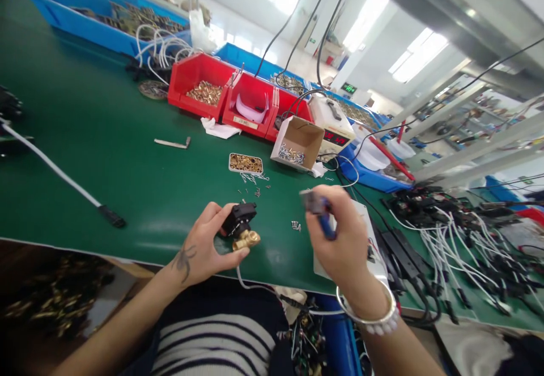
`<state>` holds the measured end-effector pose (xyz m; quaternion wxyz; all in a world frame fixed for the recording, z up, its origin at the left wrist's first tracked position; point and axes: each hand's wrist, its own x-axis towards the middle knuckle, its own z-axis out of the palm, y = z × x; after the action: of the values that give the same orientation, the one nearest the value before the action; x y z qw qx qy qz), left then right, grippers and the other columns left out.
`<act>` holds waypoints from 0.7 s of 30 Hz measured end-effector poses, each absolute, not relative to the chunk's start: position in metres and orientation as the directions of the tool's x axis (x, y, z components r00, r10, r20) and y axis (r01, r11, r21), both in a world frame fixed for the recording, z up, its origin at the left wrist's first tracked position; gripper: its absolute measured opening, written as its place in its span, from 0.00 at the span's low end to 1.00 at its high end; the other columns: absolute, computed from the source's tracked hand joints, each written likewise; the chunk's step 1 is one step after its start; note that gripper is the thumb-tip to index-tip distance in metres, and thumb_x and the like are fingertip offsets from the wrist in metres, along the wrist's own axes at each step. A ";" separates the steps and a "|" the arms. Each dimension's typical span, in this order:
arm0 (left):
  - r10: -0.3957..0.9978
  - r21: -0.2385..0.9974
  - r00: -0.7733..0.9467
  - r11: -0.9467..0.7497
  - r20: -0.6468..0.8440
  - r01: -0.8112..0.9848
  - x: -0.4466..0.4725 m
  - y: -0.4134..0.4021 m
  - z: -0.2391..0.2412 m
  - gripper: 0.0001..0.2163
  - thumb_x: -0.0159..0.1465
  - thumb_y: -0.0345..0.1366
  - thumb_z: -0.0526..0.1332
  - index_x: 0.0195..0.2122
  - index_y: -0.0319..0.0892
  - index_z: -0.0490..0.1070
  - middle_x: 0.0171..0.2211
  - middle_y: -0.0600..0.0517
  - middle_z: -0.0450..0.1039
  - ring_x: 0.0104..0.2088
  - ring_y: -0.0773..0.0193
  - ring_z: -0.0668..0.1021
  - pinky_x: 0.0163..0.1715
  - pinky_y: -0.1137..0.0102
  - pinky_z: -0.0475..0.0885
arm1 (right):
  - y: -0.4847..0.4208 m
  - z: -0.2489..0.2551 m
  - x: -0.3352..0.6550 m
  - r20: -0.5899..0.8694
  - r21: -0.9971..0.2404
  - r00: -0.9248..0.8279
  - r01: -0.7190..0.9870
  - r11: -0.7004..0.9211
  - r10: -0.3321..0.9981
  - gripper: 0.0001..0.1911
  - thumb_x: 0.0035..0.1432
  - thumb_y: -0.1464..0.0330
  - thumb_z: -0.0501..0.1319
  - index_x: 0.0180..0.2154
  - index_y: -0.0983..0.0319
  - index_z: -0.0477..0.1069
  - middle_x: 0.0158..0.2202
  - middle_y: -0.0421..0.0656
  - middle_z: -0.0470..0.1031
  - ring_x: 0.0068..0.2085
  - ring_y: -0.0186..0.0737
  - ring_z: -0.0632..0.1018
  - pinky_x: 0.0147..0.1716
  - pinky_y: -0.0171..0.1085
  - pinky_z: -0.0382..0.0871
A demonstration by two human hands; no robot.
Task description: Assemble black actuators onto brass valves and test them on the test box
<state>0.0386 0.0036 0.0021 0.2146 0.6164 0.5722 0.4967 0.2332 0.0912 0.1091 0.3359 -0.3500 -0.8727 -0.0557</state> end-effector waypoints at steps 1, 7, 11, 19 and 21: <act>0.921 0.835 -0.146 -0.251 0.362 0.489 0.039 0.004 0.002 0.30 0.52 0.41 0.69 0.56 0.44 0.63 0.38 0.52 0.62 0.38 0.59 0.72 0.38 0.65 0.73 | 0.090 0.109 0.232 0.718 -0.175 -0.431 0.649 0.741 0.546 0.11 0.60 0.75 0.57 0.43 0.56 0.65 0.34 0.41 0.69 0.29 0.39 0.71 0.29 0.36 0.64; 0.920 0.830 -0.148 -0.248 0.364 0.499 0.039 0.004 0.002 0.30 0.52 0.40 0.68 0.56 0.44 0.64 0.38 0.52 0.62 0.39 0.58 0.71 0.40 0.63 0.73 | 0.091 0.109 0.228 0.238 0.027 -0.861 0.468 0.883 0.449 0.20 0.49 0.83 0.53 0.41 0.58 0.67 0.28 0.40 0.68 0.27 0.39 0.70 0.25 0.36 0.60; 0.911 0.828 -0.165 -0.253 0.378 0.500 0.040 0.004 0.002 0.30 0.53 0.41 0.68 0.57 0.43 0.64 0.38 0.51 0.62 0.39 0.58 0.71 0.40 0.63 0.73 | 0.092 0.111 0.230 0.631 -0.119 -0.582 0.581 0.805 0.513 0.15 0.55 0.79 0.57 0.43 0.57 0.65 0.32 0.40 0.68 0.29 0.38 0.70 0.30 0.35 0.64; 0.891 0.820 -0.214 -0.245 0.401 0.517 0.040 0.001 0.000 0.32 0.54 0.41 0.67 0.59 0.40 0.61 0.42 0.48 0.65 0.42 0.57 0.73 0.43 0.60 0.75 | 0.088 0.107 0.229 0.468 -0.160 -0.642 0.614 0.773 0.607 0.12 0.58 0.77 0.57 0.42 0.58 0.67 0.30 0.39 0.69 0.27 0.37 0.71 0.28 0.34 0.64; 0.886 0.836 -0.251 -0.226 0.390 0.500 0.040 0.001 0.000 0.29 0.54 0.40 0.67 0.56 0.41 0.63 0.43 0.47 0.65 0.43 0.57 0.73 0.44 0.59 0.75 | 0.087 0.102 0.230 0.601 -0.247 -0.501 0.624 0.741 0.623 0.10 0.60 0.76 0.57 0.43 0.57 0.65 0.32 0.39 0.69 0.28 0.36 0.71 0.30 0.34 0.65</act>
<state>0.0402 0.0010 -0.0004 0.1849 0.5832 0.5939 0.5224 0.2305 0.0871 0.1019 0.3462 -0.3598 -0.8664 -0.0010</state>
